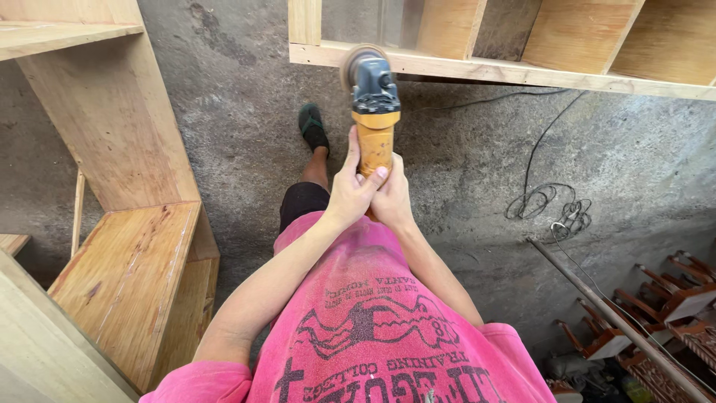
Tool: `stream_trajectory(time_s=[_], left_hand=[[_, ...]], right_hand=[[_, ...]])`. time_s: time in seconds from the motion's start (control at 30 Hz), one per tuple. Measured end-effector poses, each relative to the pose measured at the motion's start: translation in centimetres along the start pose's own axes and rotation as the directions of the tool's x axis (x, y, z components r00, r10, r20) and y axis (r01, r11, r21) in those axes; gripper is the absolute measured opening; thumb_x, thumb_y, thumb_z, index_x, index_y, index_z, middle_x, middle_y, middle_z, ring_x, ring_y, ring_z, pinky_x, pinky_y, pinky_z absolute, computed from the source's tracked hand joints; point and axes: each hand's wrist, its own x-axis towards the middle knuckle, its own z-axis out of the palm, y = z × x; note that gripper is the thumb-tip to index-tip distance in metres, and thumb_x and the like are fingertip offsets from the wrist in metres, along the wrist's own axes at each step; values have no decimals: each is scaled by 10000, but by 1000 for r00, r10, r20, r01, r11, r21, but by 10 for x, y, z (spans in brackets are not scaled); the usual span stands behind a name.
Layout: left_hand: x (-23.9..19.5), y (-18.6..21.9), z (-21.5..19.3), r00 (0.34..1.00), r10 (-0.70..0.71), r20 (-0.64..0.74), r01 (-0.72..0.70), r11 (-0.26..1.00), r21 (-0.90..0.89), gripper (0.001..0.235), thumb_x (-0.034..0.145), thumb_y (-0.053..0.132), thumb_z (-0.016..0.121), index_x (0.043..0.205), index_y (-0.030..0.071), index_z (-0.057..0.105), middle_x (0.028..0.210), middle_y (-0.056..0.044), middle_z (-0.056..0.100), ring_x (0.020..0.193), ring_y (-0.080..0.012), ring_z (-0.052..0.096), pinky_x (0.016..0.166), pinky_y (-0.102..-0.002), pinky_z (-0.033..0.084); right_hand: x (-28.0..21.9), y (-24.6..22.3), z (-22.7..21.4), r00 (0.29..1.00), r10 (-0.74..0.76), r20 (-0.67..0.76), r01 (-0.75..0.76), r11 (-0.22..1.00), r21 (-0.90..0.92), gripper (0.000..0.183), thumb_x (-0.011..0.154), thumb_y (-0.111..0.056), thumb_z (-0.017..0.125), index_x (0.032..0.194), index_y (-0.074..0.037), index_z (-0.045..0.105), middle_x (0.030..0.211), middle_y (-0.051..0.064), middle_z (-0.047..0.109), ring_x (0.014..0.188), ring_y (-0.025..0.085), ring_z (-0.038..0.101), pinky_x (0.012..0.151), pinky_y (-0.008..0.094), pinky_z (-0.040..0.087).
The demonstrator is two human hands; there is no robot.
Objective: The person uses an angle grinder with a sanding disc to smooth the edges and surfaces of a wooden shelf unit. They move around the unit, sanding different sections including the top, sides, and internal dividers.
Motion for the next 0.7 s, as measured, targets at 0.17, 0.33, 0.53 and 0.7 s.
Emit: stream_trajectory(time_s=[0.17,0.33,0.53,0.7], left_hand=[[2,-1,-6,999,52,13,-51,997,-62,930,1012,31,612,1664,72,-50,1606,-181,415,1388,-215,534,1139,-318,458],[-9,6,-33,986,143,-79,-147,988,-45,911,1037,78,618,1675,58,-32,1612,-177,408,1398,-227,534,1169,-344,455],[-10,25,-51,980,98,-172,-69,983,170,913,1029,140,617,1675,51,-23,1521,-187,534,1323,-235,614,1127,-342,504],[0,7,-22,987,147,-68,-150,988,-43,917,1030,104,623,1660,40,-39,1573,-175,441,1352,-241,570,1130,-346,489]], right_hand=[[2,0,5,999,28,39,-31,996,79,599,881,-181,770,1361,-16,451,1200,163,694,1076,251,715,923,365,582],[10,-14,27,987,-92,133,92,996,6,656,871,-182,792,1392,1,438,1228,184,674,1126,291,701,954,389,555],[20,-23,44,980,-85,178,81,996,30,700,892,-250,773,1427,1,397,1204,212,701,1145,325,721,953,395,569],[13,-15,18,995,-49,90,55,996,-64,675,881,-271,789,1394,-12,435,1208,210,707,1105,323,733,913,412,581]])
